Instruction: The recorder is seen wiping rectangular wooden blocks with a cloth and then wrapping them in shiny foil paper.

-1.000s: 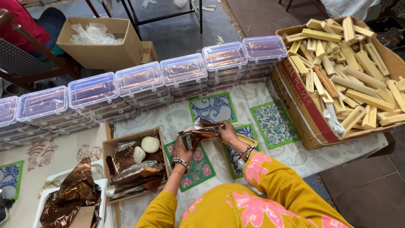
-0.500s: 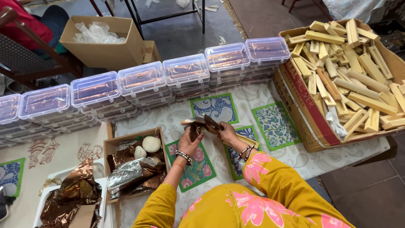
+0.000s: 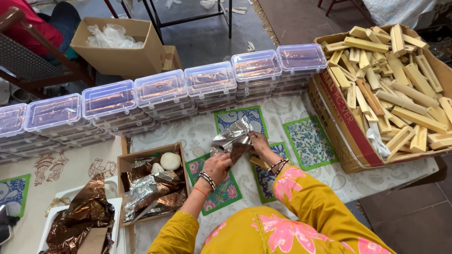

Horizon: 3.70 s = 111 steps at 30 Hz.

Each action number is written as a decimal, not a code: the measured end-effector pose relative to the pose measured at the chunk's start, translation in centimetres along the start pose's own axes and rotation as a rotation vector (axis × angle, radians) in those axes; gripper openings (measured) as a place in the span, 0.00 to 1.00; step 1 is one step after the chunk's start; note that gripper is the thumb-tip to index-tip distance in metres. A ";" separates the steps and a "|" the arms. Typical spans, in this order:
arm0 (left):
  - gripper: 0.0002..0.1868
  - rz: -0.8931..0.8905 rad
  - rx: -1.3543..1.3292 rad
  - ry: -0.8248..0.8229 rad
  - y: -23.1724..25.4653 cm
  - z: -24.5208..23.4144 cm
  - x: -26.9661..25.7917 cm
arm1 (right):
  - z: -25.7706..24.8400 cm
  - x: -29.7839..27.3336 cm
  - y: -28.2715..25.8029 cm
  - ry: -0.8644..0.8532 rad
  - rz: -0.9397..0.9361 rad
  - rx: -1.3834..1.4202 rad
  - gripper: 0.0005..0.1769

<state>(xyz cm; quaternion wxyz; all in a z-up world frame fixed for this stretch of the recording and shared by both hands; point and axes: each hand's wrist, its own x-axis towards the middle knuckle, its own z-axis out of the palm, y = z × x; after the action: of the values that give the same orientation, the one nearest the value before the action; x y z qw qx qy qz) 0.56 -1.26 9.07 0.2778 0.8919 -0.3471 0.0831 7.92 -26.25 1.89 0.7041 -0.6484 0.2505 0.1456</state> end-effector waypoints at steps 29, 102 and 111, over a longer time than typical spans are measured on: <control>0.25 -0.692 -0.243 -0.067 -0.7 12.1 -2.6 | -1.2 -3.9 -0.2 0.299 -0.368 -0.638 0.18; 0.35 -0.643 -1.065 0.108 -3.7 19.0 -6.4 | -0.8 -8.7 8.6 0.098 -0.775 -1.425 0.38; 0.34 -0.693 -1.135 0.160 -3.9 20.3 -5.5 | -0.8 -12.5 4.8 0.017 -0.720 -1.368 0.41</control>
<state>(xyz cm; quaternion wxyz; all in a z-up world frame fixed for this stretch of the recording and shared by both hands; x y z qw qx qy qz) -1.79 -6.96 -11.38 0.7393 0.6585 -0.0089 -0.1405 -5.12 -24.99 4.57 0.1489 -0.9817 -0.1160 0.0248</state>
